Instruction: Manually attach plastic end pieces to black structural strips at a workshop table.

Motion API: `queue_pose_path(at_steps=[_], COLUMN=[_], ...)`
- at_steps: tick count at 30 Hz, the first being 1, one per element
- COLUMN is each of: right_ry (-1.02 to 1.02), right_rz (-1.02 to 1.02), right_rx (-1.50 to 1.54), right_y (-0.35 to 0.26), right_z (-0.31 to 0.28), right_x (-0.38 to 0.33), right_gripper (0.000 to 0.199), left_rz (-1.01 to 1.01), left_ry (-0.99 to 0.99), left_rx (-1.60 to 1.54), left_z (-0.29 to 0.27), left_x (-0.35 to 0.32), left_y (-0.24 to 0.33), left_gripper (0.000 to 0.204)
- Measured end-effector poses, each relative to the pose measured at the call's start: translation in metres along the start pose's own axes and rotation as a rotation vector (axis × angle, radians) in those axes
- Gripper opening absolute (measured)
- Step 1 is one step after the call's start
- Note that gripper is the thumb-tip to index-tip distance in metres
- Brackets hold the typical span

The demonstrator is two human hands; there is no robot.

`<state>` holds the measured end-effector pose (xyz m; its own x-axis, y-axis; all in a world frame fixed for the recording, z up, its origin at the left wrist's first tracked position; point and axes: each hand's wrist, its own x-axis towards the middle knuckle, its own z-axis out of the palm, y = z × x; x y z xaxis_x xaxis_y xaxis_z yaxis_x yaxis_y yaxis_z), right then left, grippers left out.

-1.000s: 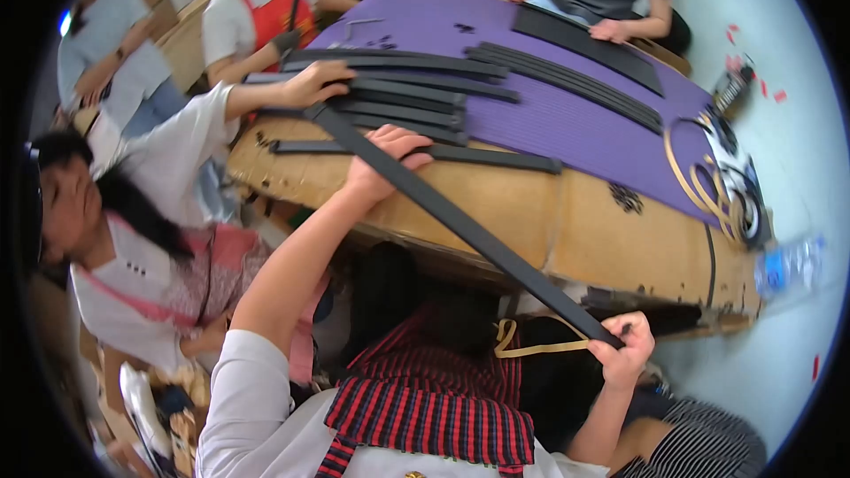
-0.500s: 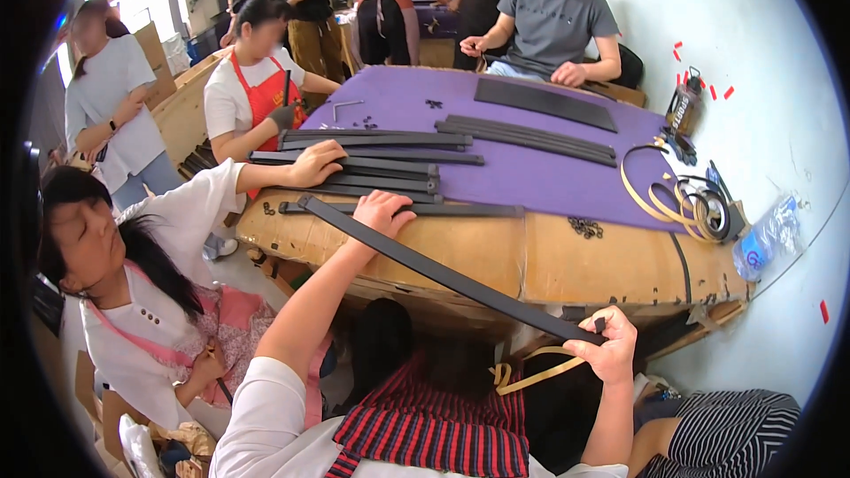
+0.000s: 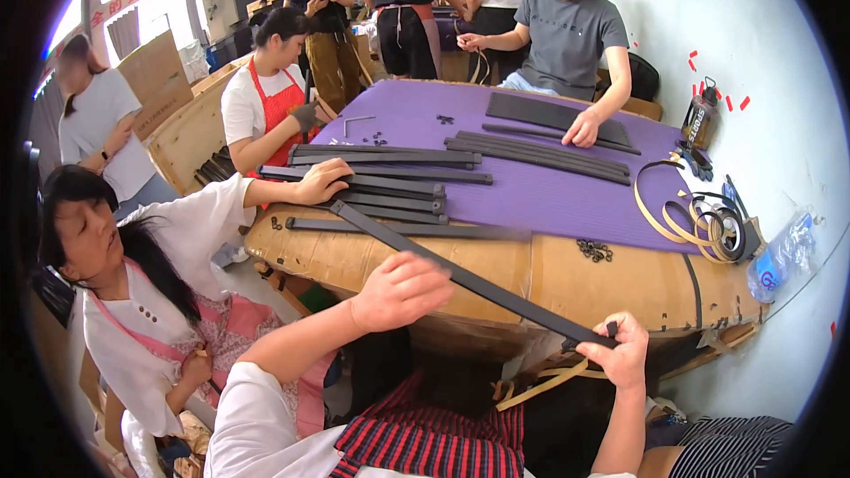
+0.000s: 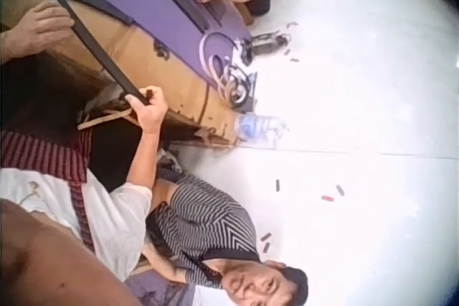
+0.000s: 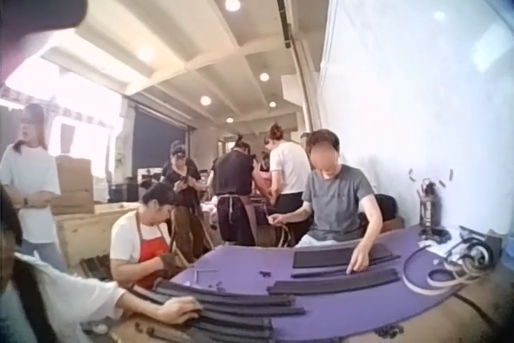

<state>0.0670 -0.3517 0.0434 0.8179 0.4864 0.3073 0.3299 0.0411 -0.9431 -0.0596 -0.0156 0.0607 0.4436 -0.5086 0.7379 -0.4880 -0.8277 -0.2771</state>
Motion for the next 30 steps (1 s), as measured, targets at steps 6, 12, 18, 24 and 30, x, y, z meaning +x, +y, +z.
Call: queue_pose_path(at_steps=[6, 12, 18, 24, 30], right_ry=[-0.084, -0.037, 0.507, 0.477, 0.405], right_rz=[-0.002, 0.11, -0.042, -0.208, -0.421], right_rx=[0.027, 0.089, -0.003, -0.244, -0.659], right_y=[-0.002, 0.007, 0.033, 0.039, 0.033], right_z=[0.005, 0.008, -0.022, 0.01, 0.035], right_x=[0.014, 0.053, 0.06, 0.051, 0.05], right_gripper=[0.036, 0.024, 0.015, 0.012, 0.014], left_rz=[-0.131, -0.182, -0.351, -0.474, -0.45], left_ry=[-0.237, -0.266, -0.268, -0.229, -0.21], left_rx=[0.033, 0.12, 0.134, -0.008, -0.011], left_z=[0.022, 0.031, 0.057, 0.063, 0.068], left_x=[0.019, 0.0, -0.014, -0.019, -0.014], left_y=[-0.004, -0.013, -0.035, -0.036, -0.037], left_gripper=[0.05, 0.036, 0.037, 0.035, 0.033])
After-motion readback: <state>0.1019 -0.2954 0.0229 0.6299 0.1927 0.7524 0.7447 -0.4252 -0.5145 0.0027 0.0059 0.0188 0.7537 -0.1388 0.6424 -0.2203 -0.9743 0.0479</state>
